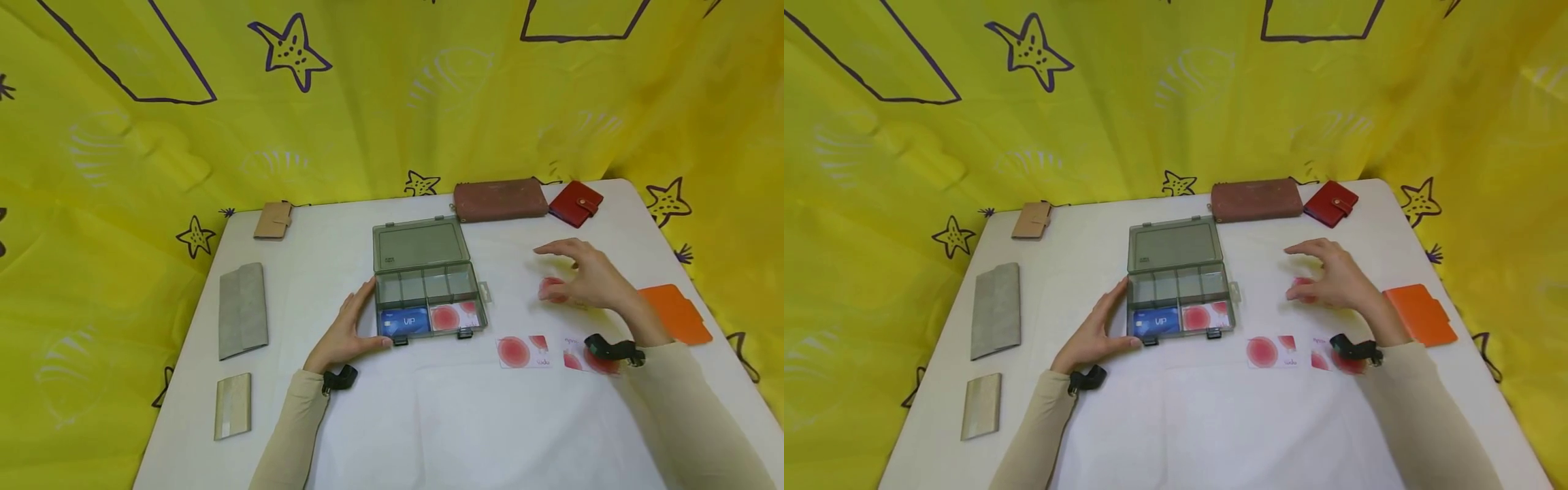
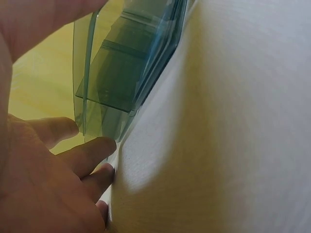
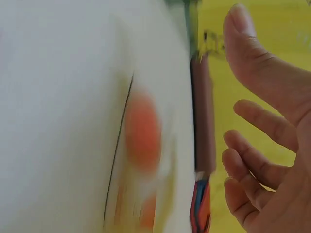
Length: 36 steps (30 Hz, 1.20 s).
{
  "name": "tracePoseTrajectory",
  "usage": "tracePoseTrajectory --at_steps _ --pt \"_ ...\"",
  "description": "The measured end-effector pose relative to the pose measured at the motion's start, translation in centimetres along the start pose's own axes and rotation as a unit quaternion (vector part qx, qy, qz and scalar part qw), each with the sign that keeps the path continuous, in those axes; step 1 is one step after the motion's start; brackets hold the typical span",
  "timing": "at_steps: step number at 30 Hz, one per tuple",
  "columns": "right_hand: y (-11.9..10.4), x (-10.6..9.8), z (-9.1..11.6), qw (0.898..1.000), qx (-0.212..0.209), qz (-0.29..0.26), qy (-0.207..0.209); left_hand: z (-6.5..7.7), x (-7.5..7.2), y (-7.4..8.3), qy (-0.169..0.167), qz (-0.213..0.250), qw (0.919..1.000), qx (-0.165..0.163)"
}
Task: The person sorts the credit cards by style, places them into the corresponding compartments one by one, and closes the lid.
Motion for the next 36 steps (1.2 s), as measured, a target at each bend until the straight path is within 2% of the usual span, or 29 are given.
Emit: tracePoseTrajectory --at_steps 4,7,11,14,19,26,29,31,34,36 --pt "3.2 -1.7 1.6 0.997 0.063 0.022 -0.027 0.0 -0.1 0.0 0.001 0.001 1.0000 0.002" --pt "4.5 -1.9 2.5 0.995 0.078 0.040 -0.055 0.1 -0.2 0.0 0.003 -0.001 1.0000 0.001" --pt "5.4 -1.1 3.3 0.990 0.093 0.050 -0.092 0.2 -0.2 -0.1 0.007 -0.003 1.0000 0.002" --pt "5.6 -0.7 3.5 0.989 0.094 0.050 -0.102 0.2 -0.1 -0.1 0.005 -0.001 1.0000 0.005" --pt "5.4 -0.6 3.5 0.993 0.068 0.055 -0.085 0.2 -0.1 0.0 0.001 -0.003 1.0000 0.008" --pt "4.1 -1.1 3.3 0.998 -0.024 0.050 0.005 -0.1 -0.2 0.0 0.003 -0.006 0.9999 0.011" --pt "3.5 -1.2 3.1 0.998 -0.028 -0.004 0.052 -0.1 -0.1 -0.1 0.001 -0.008 0.9999 0.014" --pt "2.8 -1.1 2.7 0.993 -0.018 -0.083 0.085 -0.1 -0.1 -0.1 0.000 -0.007 0.9999 0.013" --pt "1.3 -0.2 1.7 0.973 0.001 -0.201 0.118 0.0 0.0 -0.1 -0.001 -0.006 0.9999 0.014" --pt "-0.2 0.7 0.9 0.960 -0.006 -0.255 0.119 0.0 0.0 -0.1 0.001 -0.007 0.9998 0.016"
Point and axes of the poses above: each hand's wrist, its own z-axis away from the middle knuckle, its own x-axis out of the palm, y = z × x, the point moved 7 cm from there along -z, towards the middle knuckle, and after that the axes turned 13 degrees about -x, right-handed, at the moved point
